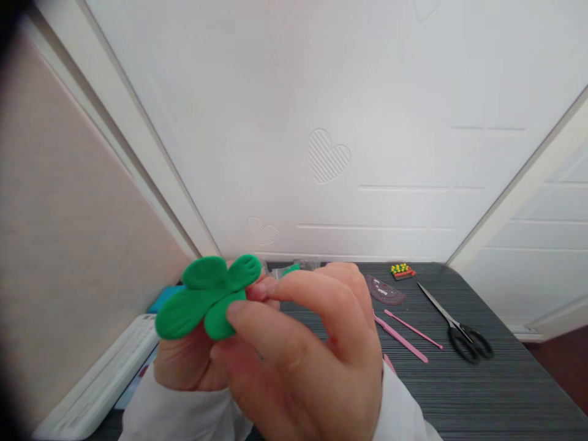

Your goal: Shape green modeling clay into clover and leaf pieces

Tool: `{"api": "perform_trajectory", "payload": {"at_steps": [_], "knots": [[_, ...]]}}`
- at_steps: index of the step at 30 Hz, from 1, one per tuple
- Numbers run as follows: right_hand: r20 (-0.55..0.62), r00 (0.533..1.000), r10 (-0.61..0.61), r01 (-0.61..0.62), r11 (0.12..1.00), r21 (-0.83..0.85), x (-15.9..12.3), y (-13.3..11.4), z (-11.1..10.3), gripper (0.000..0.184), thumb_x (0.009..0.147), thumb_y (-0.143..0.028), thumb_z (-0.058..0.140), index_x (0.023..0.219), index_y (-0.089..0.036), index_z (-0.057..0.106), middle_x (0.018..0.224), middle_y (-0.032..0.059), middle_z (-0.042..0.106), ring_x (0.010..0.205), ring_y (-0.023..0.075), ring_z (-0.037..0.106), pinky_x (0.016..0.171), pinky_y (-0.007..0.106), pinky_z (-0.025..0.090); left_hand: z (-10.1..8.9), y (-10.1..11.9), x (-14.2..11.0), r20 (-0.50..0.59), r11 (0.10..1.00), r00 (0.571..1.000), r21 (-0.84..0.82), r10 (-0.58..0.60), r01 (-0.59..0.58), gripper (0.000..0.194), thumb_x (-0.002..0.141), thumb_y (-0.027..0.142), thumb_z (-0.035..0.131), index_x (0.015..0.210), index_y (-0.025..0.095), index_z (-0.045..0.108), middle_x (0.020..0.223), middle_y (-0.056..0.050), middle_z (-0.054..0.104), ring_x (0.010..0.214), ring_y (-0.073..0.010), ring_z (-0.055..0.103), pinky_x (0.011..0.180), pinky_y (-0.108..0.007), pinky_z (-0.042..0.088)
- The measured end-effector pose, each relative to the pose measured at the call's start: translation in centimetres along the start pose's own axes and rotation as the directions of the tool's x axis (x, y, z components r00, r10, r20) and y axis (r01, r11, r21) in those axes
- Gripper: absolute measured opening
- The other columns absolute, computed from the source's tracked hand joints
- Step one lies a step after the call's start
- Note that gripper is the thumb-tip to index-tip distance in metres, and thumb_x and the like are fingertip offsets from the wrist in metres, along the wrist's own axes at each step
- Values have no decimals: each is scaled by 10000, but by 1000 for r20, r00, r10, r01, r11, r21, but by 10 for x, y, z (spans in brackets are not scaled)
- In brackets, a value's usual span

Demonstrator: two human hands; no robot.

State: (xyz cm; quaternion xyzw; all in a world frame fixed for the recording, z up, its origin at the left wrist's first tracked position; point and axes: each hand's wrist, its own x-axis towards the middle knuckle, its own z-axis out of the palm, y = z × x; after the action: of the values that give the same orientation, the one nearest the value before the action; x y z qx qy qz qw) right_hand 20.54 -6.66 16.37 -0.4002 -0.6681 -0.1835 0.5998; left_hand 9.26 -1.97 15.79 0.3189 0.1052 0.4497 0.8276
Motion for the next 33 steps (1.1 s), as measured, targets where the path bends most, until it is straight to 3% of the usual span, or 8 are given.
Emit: {"api": "perform_trajectory", "payload": {"at_steps": [4,9,13,17,20,28,31,33], "knots": [[73,997,-28,27,999,18,1,4,-1,198,646,-155,634,833,-207,595,881,15,494,772,134,467,643,316,400,6,3,-2,11,999,999,31,43,-43,99,578,294,687,663,266,644,674,57,647,616,-66,569,521,-126,452],[75,997,-34,32,999,23,2,5,-4,206,637,-138,639,829,-207,607,856,18,519,752,138,477,648,321,415,5,2,-2,-5,997,998,45,55,-55,144,564,302,692,695,268,645,702,55,649,637,-88,577,551,-160,469],[70,998,1,-11,990,143,0,4,-2,257,620,-97,636,858,-188,601,841,31,561,757,152,507,635,318,446,3,1,-2,1,990,995,101,101,-100,126,569,293,688,680,255,641,739,42,640,652,-108,583,581,-193,480],[17,992,126,-123,924,362,-4,4,3,373,621,-64,623,974,-164,553,881,38,565,807,162,527,674,321,449,3,-1,-1,46,990,993,79,112,-115,94,592,218,673,668,258,637,733,52,634,599,-75,570,567,-174,478],[47,967,251,-245,860,448,-6,4,3,334,649,-72,603,967,-161,555,901,45,557,842,164,529,714,319,439,4,-4,0,55,992,992,39,115,-117,131,592,172,668,685,258,632,707,68,637,575,-48,563,559,-137,470],[131,948,289,-316,828,462,-4,8,2,295,675,-91,578,952,-188,564,900,43,553,840,158,531,711,305,448,6,2,-4,78,966,977,151,201,-211,79,670,272,592,732,279,639,754,49,645,656,-121,599,522,-184,482],[131,953,272,-302,850,432,-4,10,2,286,681,-100,576,949,-202,563,892,41,560,838,159,537,716,312,453,9,7,-8,72,956,976,196,207,-218,216,661,348,587,841,235,624,792,9,642,611,-125,588,567,-222,497],[149,960,235,-276,875,397,-4,11,2,293,676,-91,581,949,-195,564,898,44,563,847,160,541,727,314,455,10,9,-10,25,941,974,252,226,-225,268,635,312,623,887,222,606,800,-1,637,637,-122,585,586,-207,489]]}}
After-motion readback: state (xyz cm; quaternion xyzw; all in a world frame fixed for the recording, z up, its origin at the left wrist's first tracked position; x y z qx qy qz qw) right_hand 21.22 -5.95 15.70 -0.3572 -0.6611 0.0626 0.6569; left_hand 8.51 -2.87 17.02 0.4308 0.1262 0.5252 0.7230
